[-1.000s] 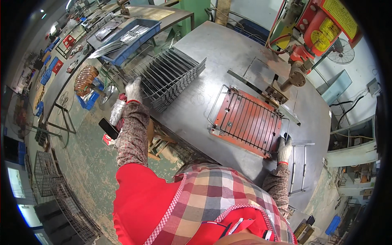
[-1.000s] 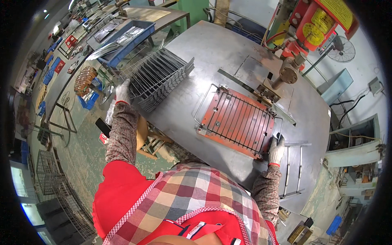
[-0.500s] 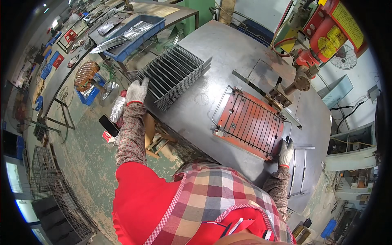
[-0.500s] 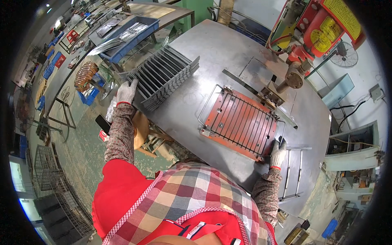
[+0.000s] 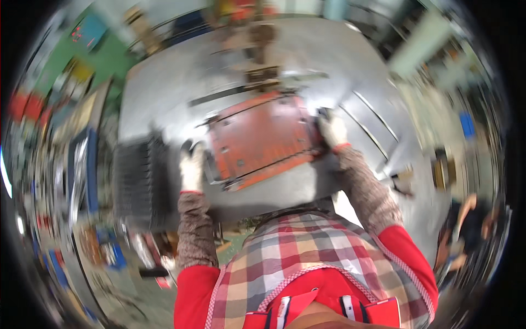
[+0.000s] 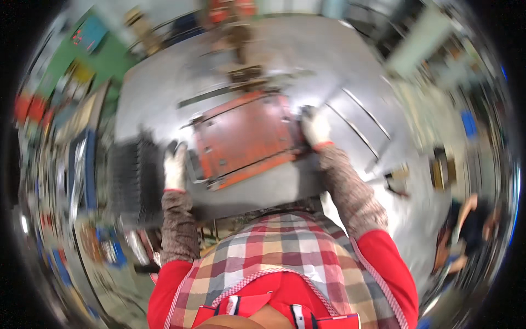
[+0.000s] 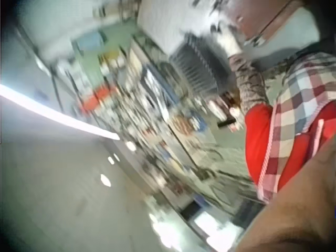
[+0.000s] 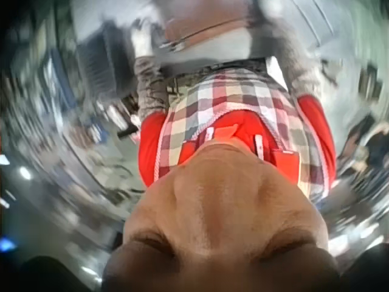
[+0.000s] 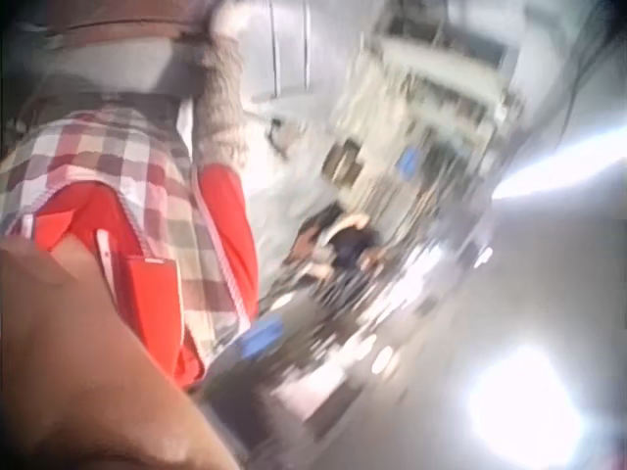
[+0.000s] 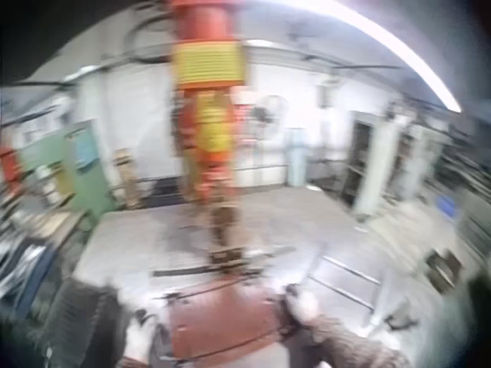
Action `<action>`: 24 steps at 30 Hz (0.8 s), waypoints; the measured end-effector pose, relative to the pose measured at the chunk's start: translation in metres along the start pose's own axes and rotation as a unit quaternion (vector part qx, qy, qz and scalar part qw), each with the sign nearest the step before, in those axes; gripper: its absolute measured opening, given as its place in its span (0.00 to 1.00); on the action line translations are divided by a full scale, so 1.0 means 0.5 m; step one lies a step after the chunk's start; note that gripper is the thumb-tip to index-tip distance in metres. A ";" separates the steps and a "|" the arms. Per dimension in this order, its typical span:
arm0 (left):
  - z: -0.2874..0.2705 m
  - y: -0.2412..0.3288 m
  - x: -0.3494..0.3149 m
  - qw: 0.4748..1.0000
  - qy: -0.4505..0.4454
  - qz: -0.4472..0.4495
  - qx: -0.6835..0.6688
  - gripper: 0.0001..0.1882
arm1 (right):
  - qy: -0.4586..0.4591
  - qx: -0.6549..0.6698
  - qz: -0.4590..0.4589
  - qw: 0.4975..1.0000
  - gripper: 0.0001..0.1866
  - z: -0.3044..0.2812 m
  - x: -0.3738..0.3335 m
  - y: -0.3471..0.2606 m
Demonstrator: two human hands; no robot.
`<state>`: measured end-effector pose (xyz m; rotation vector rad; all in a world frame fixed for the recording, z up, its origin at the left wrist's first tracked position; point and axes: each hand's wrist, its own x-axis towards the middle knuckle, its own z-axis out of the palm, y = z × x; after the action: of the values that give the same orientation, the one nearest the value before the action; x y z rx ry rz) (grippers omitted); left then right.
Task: The person loads metal rods and frames into a jig, positions the fixture under a spot welding machine to weld the components together, and stacks the welded metal grates on the table.
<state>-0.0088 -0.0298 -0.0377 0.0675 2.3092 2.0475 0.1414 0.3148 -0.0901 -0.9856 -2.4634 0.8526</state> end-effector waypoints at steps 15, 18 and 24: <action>0.041 0.000 -0.240 0.925 -0.331 -0.123 0.136 0.14 | 0.069 0.117 0.166 0.977 0.15 -0.207 -0.530 0.133; 0.131 0.015 -0.335 0.889 -0.423 -0.162 0.068 0.12 | 0.092 0.092 0.218 0.967 0.15 -0.243 -0.641 0.233; 0.368 0.019 -0.427 0.743 -0.601 -0.278 0.096 0.14 | 0.115 0.095 0.383 0.911 0.15 -0.221 -0.828 0.431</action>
<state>0.2169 0.1387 -0.0476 0.4746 1.3815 0.9090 0.5940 0.1885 -0.1860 -1.8915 -1.7270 1.0868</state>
